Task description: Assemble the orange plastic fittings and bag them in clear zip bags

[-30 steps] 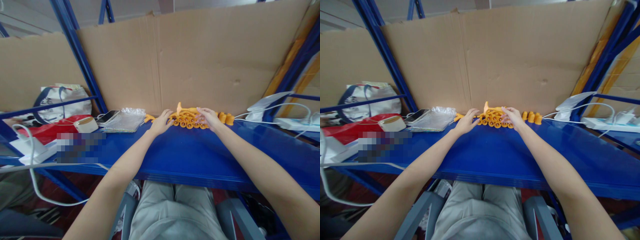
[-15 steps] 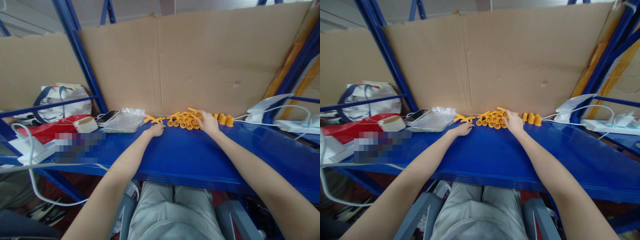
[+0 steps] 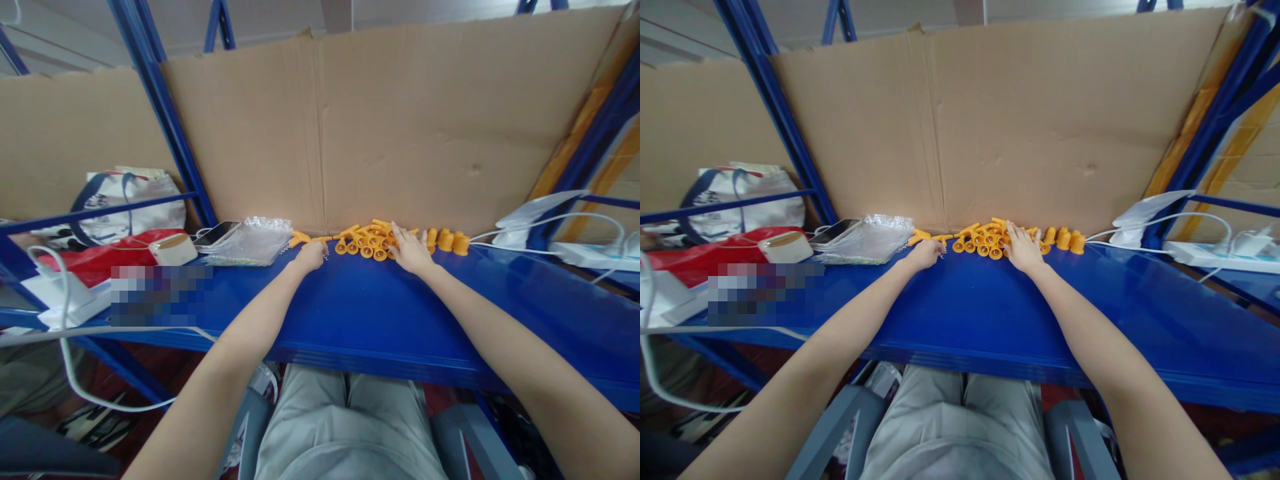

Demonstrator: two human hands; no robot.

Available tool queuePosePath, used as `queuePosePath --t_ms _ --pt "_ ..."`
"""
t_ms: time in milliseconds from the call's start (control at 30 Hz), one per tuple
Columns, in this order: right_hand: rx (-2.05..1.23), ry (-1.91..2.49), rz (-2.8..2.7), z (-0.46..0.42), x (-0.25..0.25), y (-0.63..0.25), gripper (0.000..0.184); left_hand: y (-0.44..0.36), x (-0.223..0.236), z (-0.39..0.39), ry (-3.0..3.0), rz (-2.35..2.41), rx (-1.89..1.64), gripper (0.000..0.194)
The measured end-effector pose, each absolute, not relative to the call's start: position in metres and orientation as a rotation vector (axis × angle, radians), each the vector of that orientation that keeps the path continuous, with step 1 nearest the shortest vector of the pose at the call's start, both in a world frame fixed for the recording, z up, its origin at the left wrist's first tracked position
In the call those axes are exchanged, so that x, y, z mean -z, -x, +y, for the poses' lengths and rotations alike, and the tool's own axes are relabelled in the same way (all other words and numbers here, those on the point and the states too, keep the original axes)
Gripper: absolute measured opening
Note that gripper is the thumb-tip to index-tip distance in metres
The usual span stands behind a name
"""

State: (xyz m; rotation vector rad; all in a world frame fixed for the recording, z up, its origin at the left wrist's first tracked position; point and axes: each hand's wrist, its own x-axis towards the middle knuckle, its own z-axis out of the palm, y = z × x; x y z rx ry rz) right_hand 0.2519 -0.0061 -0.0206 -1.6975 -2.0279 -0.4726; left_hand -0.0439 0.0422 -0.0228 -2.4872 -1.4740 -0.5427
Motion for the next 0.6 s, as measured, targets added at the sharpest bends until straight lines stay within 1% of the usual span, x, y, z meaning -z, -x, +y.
queuePosePath --t_ms 100,200,333,400,500,600 --pt "0.482 1.722 -2.016 -0.004 0.02 -0.251 0.059 0.039 0.015 0.032 2.462 -1.6 0.505 0.036" --pt "0.478 1.69 -1.998 -0.003 0.02 -0.25 0.057 0.034 0.009 0.023 2.473 -1.618 0.501 0.04" --pt "0.519 1.592 -1.945 -0.001 0.021 -0.252 0.054 0.03 0.005 0.017 2.437 -1.621 0.531 0.028" --pt "0.564 1.557 -1.917 -0.001 0.021 -0.255 0.046 0.029 0.002 0.014 2.384 -1.604 0.613 0.024" --pt "0.606 1.545 -1.915 -0.001 0.02 -0.257 0.034 0.027 -0.003 0.01 2.304 -1.557 0.787 0.025" --pt "0.587 1.548 -1.975 -0.002 0.02 -0.258 0.032 0.023 -0.007 0.005 2.25 -1.547 0.921 0.027"
